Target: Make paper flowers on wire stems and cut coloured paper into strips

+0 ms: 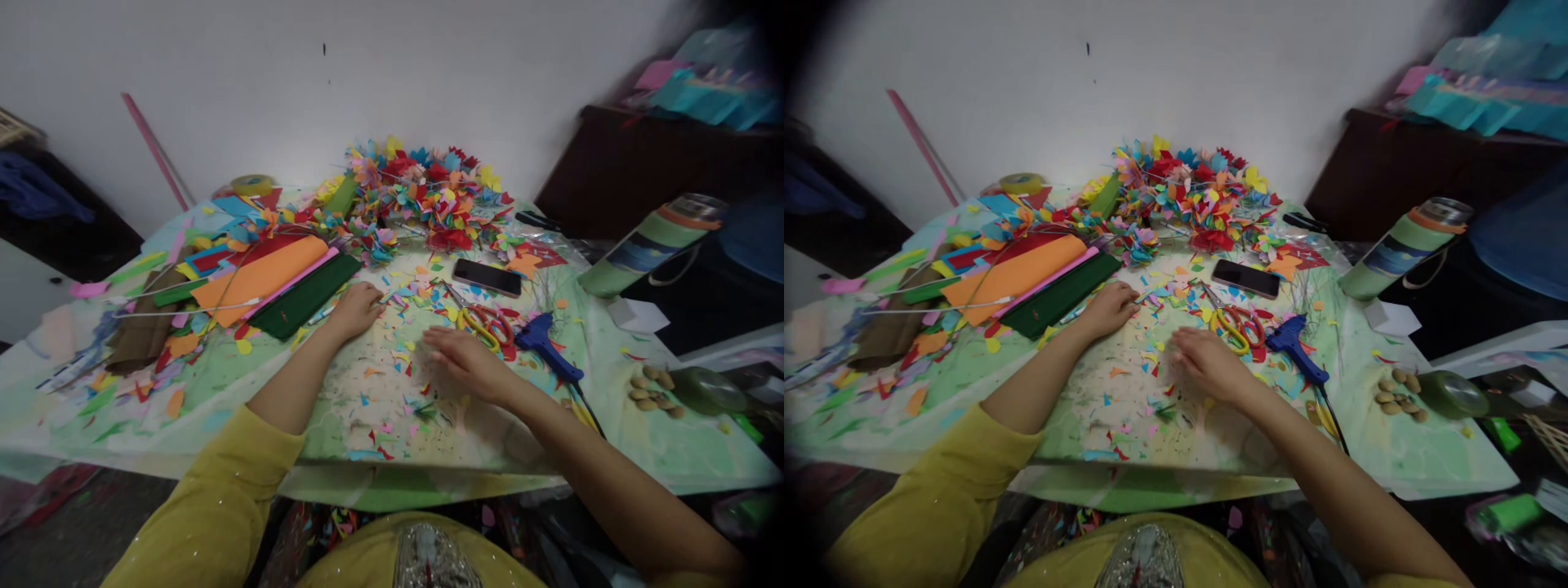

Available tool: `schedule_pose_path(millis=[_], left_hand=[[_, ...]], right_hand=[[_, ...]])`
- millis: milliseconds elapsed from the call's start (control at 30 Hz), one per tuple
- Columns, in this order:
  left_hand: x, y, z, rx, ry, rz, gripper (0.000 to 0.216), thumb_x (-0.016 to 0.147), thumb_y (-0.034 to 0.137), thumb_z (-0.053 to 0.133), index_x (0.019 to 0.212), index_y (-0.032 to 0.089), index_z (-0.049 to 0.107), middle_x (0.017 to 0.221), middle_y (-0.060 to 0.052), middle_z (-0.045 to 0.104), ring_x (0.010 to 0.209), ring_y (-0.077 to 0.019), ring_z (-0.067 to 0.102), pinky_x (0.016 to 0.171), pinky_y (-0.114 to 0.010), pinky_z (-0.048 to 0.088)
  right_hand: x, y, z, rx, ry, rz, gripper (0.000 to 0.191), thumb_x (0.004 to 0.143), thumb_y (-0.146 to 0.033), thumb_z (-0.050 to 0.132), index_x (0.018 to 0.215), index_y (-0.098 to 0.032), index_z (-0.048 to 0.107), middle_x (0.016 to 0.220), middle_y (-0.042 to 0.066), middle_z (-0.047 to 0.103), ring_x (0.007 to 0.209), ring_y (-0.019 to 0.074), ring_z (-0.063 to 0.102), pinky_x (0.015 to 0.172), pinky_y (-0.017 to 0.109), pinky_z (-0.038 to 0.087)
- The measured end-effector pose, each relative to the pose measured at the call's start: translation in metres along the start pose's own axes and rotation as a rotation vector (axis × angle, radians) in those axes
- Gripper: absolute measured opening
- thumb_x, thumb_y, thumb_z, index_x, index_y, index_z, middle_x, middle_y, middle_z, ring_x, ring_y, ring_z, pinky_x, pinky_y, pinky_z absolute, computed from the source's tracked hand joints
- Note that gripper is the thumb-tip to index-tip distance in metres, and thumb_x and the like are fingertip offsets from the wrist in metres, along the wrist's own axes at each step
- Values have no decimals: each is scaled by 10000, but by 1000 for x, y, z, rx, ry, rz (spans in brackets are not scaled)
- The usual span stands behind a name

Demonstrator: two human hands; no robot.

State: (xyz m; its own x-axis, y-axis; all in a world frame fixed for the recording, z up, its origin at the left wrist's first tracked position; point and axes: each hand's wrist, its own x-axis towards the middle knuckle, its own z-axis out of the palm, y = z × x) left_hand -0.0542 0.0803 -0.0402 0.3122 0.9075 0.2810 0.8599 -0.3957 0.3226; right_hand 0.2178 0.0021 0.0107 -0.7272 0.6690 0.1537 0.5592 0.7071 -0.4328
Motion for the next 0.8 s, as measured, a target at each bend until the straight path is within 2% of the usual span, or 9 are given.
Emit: schedule_pose_path(millis=[100, 300, 400, 500, 567, 633, 700, 800], left_hand=[[-1, 2, -2, -19, 8, -1, 309, 836, 344, 522, 1049, 174, 667, 1066, -113, 605, 1001, -246, 543, 918, -389, 425], [0, 4, -4, 10, -6, -15, 317, 833, 347, 527, 1060, 180, 672, 1057, -109, 606, 983, -246, 545, 902, -387, 427], [0, 6, -4, 5, -1, -11, 329, 836, 340, 527, 1071, 158, 667, 1061, -117, 601, 988, -247, 543, 907, -381, 424], [0, 6, -4, -6, -1, -15, 330, 834, 332, 534, 1064, 138, 670, 1062, -128, 597, 998, -255, 541, 913, -383, 420], [0, 5, -4, -17, -3, -18, 325, 833, 331, 535, 1064, 148, 671, 1062, -123, 595, 1001, -255, 542, 914, -382, 418], [0, 4, -3, -21, -3, -15, 326, 836, 337, 531, 1070, 157, 669, 1062, -120, 594, 1004, -256, 540, 913, -382, 417], [0, 3, -2, -10, -7, -4, 332, 843, 350, 522, 1077, 161, 664, 1060, -120, 593, 1005, -257, 537, 910, -383, 416], [1, 2, -2, 18, -17, -2, 338, 852, 365, 512, 1082, 168, 661, 1063, -117, 591, 1008, -255, 535, 910, -383, 414]], right_hand=[[2, 4, 1, -122, -20, -11, 263, 883, -240, 505, 1067, -139, 663, 1155, 144, 643, 1141, 257, 535, 988, 413, 386], [-14, -15, 8, -44, -55, -48, 218, 880, -298, 535, 1009, -160, 643, 996, 116, 633, 954, 230, 540, 848, 371, 407], [-22, -28, 9, -38, -139, -119, 217, 875, -355, 544, 924, -170, 645, 891, 89, 627, 888, 215, 533, 811, 351, 384], [-24, -34, 9, -72, -250, -195, 181, 884, -278, 513, 798, -176, 636, 803, 67, 624, 811, 192, 534, 798, 337, 368], [-21, -31, 5, -77, -257, -187, 214, 895, -219, 466, 759, -177, 626, 772, 64, 621, 775, 182, 533, 773, 320, 372], [-13, -22, -4, -64, -173, -122, 230, 905, -208, 435, 770, -177, 619, 777, 69, 618, 769, 182, 532, 739, 302, 380], [2, -6, -15, -92, -32, -1, 225, 906, -212, 425, 791, -177, 616, 799, 78, 620, 787, 191, 538, 725, 299, 386], [29, 19, -23, -299, 167, 237, 246, 910, -221, 414, 855, -145, 643, 859, 126, 642, 870, 242, 554, 788, 350, 388]])
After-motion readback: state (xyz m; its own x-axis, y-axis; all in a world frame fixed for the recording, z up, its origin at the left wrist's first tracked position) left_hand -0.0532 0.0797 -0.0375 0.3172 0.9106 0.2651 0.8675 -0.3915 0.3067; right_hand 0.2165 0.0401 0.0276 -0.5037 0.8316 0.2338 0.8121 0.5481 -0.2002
